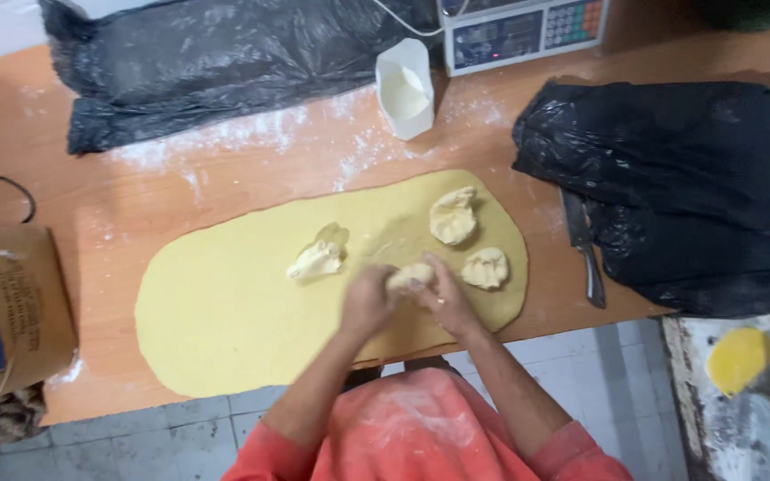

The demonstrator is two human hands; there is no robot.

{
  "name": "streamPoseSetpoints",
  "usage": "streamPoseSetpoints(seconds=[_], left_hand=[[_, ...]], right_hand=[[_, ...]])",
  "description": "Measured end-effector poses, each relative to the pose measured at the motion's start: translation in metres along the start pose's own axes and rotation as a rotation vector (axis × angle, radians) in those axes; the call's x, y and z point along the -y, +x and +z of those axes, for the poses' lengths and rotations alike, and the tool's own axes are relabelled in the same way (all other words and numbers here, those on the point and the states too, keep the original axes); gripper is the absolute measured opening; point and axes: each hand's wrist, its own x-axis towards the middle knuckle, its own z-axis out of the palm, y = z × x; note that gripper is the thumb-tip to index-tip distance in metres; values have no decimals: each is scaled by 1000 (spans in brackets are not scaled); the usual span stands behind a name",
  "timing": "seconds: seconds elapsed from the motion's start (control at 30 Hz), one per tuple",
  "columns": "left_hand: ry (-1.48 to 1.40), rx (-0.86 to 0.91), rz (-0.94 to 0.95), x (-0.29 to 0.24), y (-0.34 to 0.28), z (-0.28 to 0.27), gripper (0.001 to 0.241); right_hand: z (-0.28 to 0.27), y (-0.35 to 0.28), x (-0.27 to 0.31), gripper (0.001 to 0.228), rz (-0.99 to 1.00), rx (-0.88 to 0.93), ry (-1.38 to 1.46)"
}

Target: Shaping small pieces of dough into twists and arranging them on a larger dough sheet.

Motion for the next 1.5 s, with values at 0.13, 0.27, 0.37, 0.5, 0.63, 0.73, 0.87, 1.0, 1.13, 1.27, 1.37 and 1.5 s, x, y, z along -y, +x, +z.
streamPoseSetpoints(seconds=[0.13, 0.27, 0.37, 0.5, 0.63, 0.73, 0.87, 1.0, 1.13, 1.27, 1.37, 1.5], left_hand=[[-120, 35, -132, -40, -23, -13, 42], [-283, -25, -13, -49, -11, -55, 91], [11, -148, -95, -3, 19, -73, 90], [386, -4, -277, 56, 25, -81, 71], [465, -7, -146, 70, 12, -53, 37], [222, -73, -60, 32, -3, -41, 31], [-261, 4, -198, -10, 0, -33, 35], [-1061, 177, -438, -7, -2, -30, 51], [-1035, 116, -319, 6, -23, -24, 63], [-572, 18, -315, -17, -50, -27, 86], [-483, 9, -233, -22, -67, -24, 84], [-454, -86, -170, -10, -82, -29, 59]], right_hand=[[13, 10, -1, 41, 145, -28, 83], [-12, 22, -10, 25, -14, -249, -188], [-47, 21, 21, 28, -88, -409, -414], [-93, -6, 40, 39, 60, -465, -524], [-135, -23, 9, 35, 105, -477, -548], [-138, -34, -1, 32, -37, -423, -407], [-123, -6, 28, 58, 35, -357, -239], [-109, 34, -6, 81, -273, -195, -492], [-61, 26, 89, 80, -45, -274, -1225], [-9, -5, 73, 30, -251, -136, -621], [25, -10, 55, 21, -267, -43, -573], [51, -10, 84, 26, -265, -72, -690]])
